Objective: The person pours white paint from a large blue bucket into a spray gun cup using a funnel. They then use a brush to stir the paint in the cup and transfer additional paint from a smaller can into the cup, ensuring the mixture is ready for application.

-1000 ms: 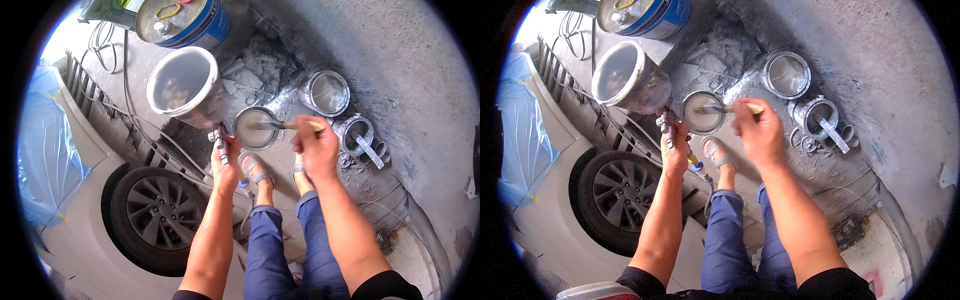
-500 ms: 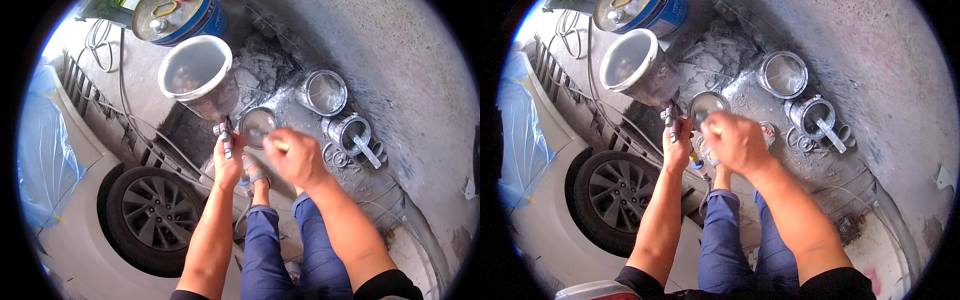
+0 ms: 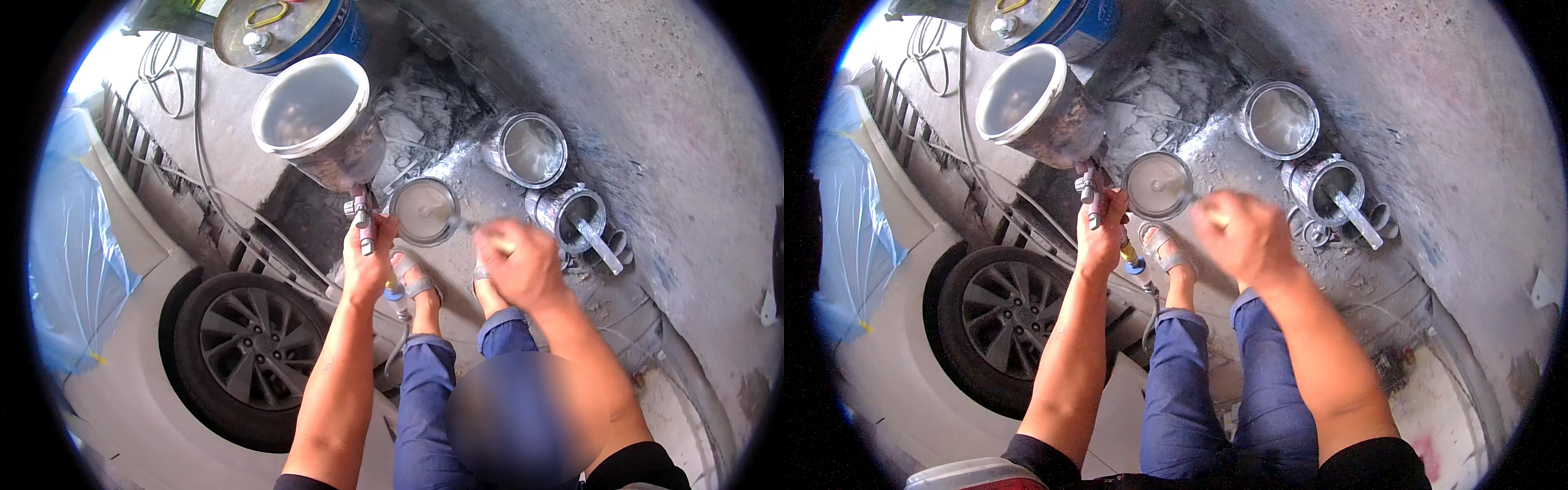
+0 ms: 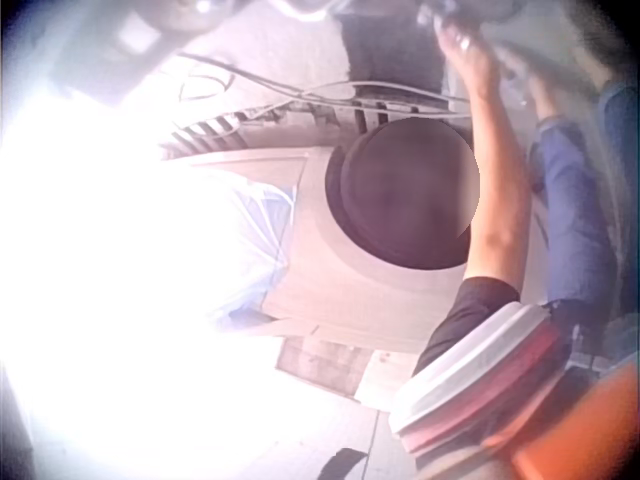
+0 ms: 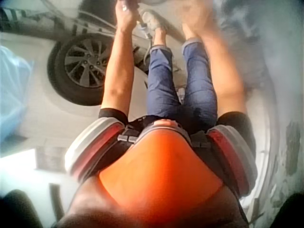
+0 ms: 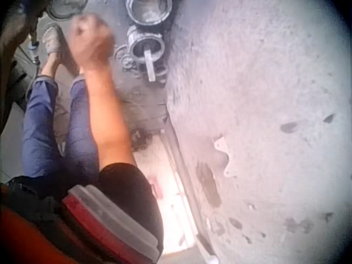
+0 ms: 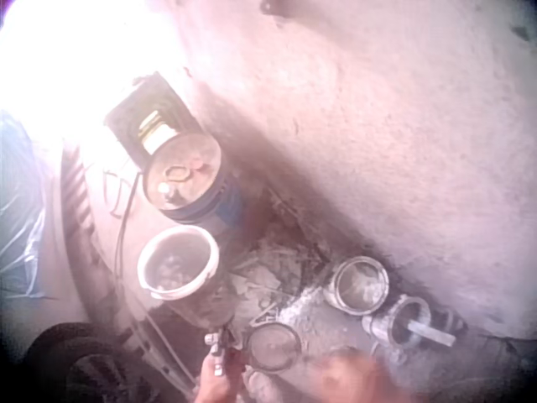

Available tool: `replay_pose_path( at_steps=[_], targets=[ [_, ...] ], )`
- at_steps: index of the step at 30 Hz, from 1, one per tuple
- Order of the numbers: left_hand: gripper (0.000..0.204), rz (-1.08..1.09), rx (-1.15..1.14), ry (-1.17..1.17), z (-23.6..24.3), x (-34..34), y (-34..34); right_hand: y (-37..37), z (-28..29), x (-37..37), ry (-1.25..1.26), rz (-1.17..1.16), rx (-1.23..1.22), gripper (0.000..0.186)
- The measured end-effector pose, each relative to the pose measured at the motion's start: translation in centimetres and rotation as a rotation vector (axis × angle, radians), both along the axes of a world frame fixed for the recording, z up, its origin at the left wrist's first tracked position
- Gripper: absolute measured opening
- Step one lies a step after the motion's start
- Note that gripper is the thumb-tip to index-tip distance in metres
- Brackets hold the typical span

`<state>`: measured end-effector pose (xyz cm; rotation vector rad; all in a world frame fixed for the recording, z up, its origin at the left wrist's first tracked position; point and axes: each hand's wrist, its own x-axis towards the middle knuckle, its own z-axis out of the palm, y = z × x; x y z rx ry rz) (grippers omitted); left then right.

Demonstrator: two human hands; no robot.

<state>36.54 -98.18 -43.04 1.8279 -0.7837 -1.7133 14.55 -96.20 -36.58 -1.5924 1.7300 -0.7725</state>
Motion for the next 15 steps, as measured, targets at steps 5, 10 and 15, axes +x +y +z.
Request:
replay_pose_path(
  at_steps=[5,10,15],
  targets=[
    [0.017,-0.055,0.000,-0.008,0.0,-0.5,0.1,-2.4,0.2,1.1,-0.123,-0.033,-0.012,0.012],
    [0.019,-0.021,0.010,0.014,0.0,-0.4,-0.1,0.3,-0.1,-0.6,-0.069,-0.130,0.064,0.012],
    [0.019,-0.045,0.013,0.002,-0.1,-0.5,0.0,-1.4,0.8,0.6,-0.123,-0.153,0.042,0.012]
  ],
)
